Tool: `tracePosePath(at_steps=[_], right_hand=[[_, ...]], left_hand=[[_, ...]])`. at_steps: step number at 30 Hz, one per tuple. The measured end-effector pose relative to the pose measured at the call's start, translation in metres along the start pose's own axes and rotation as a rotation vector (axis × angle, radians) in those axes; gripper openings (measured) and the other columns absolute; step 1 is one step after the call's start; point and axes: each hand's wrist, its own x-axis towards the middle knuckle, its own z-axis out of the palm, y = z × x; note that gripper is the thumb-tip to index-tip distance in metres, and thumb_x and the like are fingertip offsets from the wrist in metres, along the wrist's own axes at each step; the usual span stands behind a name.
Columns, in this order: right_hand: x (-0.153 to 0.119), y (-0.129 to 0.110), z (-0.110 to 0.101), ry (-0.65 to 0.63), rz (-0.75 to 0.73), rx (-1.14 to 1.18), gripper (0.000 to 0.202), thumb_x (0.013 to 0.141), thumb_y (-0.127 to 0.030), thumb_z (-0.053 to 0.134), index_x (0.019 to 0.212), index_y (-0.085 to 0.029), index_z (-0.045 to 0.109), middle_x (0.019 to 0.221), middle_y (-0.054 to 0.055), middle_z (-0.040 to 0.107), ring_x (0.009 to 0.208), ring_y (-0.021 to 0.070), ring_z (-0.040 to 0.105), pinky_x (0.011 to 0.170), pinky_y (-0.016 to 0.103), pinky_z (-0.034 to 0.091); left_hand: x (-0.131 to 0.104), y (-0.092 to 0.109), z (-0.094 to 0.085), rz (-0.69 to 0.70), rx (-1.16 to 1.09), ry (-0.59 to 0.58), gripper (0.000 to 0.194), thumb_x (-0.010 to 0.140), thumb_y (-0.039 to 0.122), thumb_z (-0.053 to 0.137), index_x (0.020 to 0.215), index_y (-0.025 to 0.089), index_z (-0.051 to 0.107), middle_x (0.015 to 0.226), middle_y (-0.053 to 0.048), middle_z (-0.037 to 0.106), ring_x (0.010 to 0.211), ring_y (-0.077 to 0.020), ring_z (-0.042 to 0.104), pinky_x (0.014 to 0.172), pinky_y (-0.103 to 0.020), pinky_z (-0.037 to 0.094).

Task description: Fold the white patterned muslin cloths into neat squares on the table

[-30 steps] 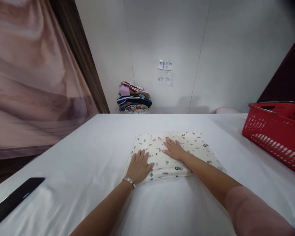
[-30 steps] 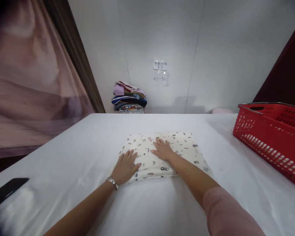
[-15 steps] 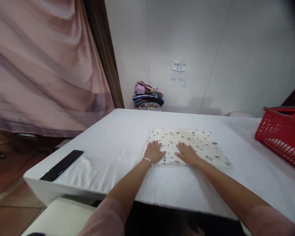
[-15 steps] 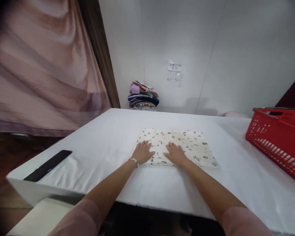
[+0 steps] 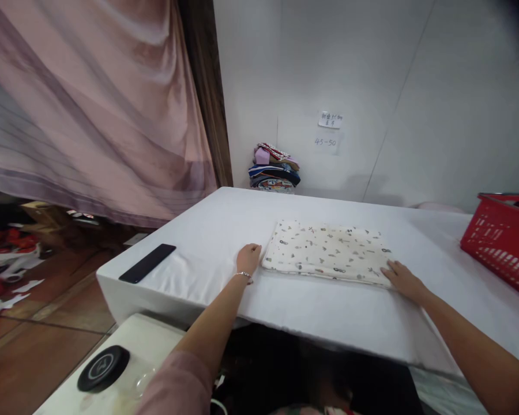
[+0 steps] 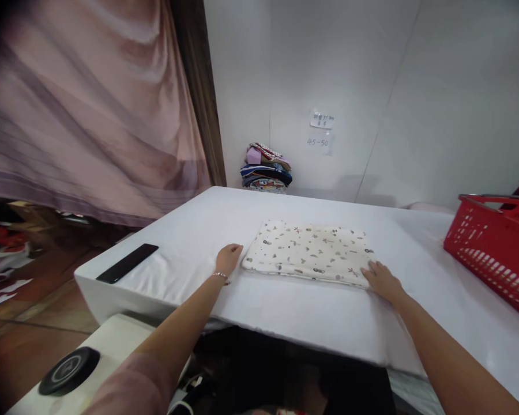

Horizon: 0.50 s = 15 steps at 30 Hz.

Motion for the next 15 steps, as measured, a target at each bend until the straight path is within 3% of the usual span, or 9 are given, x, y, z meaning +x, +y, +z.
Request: tracePosePath(at_steps=[5, 10, 15], right_hand=[[-0.005, -0.002, -0.001, -0.071, -0.031, 0.034, 0.044, 0.086, -0.041, 0.028, 0.122, -0.029, 0.05, 0.136, 0.004, 0.043, 0.128, 0.0259, 0.032, 0.096, 0.045, 0.038], [-0.008, -0.009, -0.009, 0.085, -0.011, 0.062, 0.048, 0.087, -0.045, 0.026, 0.123, -0.024, 0.05, 0.135, 0.011, 0.043, 0.128, 0.0305, 0.032, 0.096, 0.052, 0.035], [-0.019, -0.016, 0.002, 0.008, -0.055, 0.128, 0.056, 0.088, -0.047, 0.023, 0.13, -0.018, 0.045, 0.14, 0.008, 0.037, 0.132, 0.0243, 0.026, 0.103, 0.041, 0.031]], left_hand=[[-0.01, 0.014, 0.007, -0.016, 0.039, -0.128, 0.028, 0.077, 0.045, 0.052, 0.069, 0.02, 0.064, 0.076, -0.001, 0.067, 0.07, -0.0142, 0.059, 0.061, -0.023, 0.04], [-0.011, 0.027, 0.016, -0.073, 0.175, -0.195, 0.022, 0.074, 0.041, 0.055, 0.072, 0.02, 0.062, 0.081, -0.003, 0.067, 0.074, -0.0168, 0.06, 0.061, -0.025, 0.04], [-0.004, 0.025, 0.015, -0.136, 0.216, -0.227, 0.023, 0.076, 0.038, 0.051, 0.072, 0.018, 0.06, 0.081, -0.006, 0.068, 0.074, -0.018, 0.062, 0.06, -0.025, 0.041]])
